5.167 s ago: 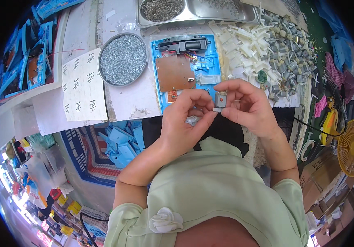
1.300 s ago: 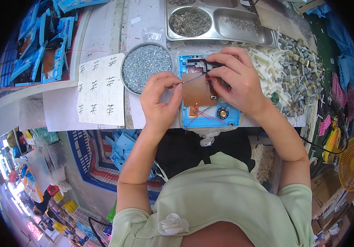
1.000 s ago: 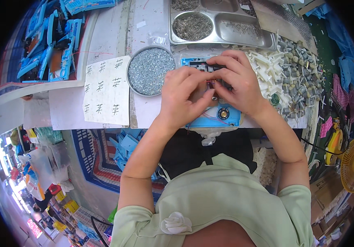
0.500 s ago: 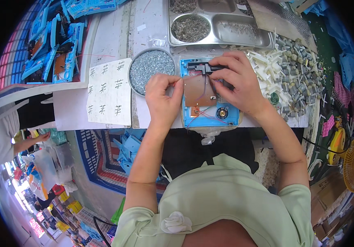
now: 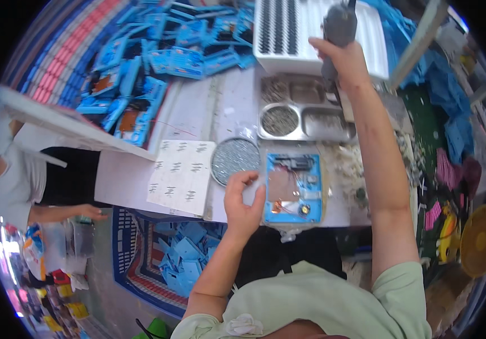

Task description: Assemble internal components into a blue electronic device housing using a soldering iron and an electric screwdriver.

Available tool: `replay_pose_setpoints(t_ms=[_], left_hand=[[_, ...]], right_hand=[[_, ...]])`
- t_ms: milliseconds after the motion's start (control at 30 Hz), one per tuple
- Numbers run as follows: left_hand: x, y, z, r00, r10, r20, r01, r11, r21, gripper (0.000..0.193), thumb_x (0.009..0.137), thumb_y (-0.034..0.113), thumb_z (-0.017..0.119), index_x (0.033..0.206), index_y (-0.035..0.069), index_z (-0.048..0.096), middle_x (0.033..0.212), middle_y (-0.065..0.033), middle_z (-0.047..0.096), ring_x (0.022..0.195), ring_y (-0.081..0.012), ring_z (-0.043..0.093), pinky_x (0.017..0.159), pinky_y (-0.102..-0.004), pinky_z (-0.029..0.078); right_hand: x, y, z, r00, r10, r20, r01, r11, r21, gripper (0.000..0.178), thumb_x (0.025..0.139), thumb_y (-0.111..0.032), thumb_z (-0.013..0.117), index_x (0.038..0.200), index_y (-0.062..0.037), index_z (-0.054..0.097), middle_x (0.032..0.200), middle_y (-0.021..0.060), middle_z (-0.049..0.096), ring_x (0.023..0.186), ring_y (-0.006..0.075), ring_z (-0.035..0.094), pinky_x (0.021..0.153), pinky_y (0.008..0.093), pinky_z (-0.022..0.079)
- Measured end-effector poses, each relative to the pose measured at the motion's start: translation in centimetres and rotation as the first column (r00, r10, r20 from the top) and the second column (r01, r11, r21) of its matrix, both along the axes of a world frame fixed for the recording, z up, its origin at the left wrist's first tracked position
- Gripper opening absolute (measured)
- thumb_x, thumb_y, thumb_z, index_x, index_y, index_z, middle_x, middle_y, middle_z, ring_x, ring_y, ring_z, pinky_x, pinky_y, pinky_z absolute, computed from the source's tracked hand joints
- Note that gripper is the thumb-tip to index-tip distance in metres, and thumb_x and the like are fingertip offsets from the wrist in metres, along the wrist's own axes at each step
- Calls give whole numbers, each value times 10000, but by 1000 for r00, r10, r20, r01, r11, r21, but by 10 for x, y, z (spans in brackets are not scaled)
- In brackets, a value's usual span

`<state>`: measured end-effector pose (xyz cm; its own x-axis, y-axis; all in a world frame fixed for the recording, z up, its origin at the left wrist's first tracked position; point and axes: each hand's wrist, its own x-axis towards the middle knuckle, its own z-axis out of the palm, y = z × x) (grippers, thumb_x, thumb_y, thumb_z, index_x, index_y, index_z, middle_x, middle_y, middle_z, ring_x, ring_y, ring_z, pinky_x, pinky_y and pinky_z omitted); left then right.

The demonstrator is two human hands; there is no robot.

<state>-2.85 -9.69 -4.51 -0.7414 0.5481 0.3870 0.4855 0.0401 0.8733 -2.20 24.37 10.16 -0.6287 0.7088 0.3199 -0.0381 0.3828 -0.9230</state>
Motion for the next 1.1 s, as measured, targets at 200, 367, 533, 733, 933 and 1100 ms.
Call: replay_pose_setpoints(t_ms=[200,367,533,733,933,1100], left_hand=[[-8,-47,24,979,60,194,-79,993,91,147,966,68,669,1101,16,694,1014,-53,694,971,-132,629,907,-290,493],[-24,-84,30,935,-12,354,-113,937,330,154,1022,129,644,1103,7,692,1024,-16,683,981,-93,613,917,-264,480],[-13,-109,67,819,65,569,-338,857,388,150,1009,130,660,1082,8,709,994,-1,692,946,-68,601,869,-241,479],[-29,-126,81,916,151,373,-359,725,588,216,1016,51,573,1199,-26,659,1068,-35,629,961,-100,534,906,-249,416],[-36,-124,117,702,642,-307,-465,740,486,581,921,152,661,1456,-21,518,1249,-183,399,1131,-286,385,1019,-413,345],[-38,-118,118,626,654,-425,-527,756,387,637,941,219,633,1481,-72,458,1258,-197,388,1173,-299,395,1055,-411,326]], right_hand=[[-30,-87,-8,455,225,-862,-840,429,-332,633,968,-341,700,1468,-18,486,850,-6,497,672,88,480,748,325,460],[-37,-184,35,31,151,-988,-981,192,-1,691,901,-449,759,1358,38,581,806,-8,484,688,102,491,780,325,429],[-51,-243,62,-22,59,-998,-998,55,25,714,861,-528,777,1287,26,631,804,-12,474,676,116,449,771,320,394],[-63,-269,63,133,73,-988,-973,199,-116,610,874,-589,733,1183,-70,652,727,7,556,624,146,527,729,392,457],[-61,-279,61,186,85,-979,-950,270,-157,589,875,-582,736,1166,-77,656,700,5,564,616,149,540,725,393,464],[-61,-286,61,216,98,-971,-931,321,-175,604,844,-534,794,1160,-41,645,745,-3,493,626,124,494,746,363,444]])
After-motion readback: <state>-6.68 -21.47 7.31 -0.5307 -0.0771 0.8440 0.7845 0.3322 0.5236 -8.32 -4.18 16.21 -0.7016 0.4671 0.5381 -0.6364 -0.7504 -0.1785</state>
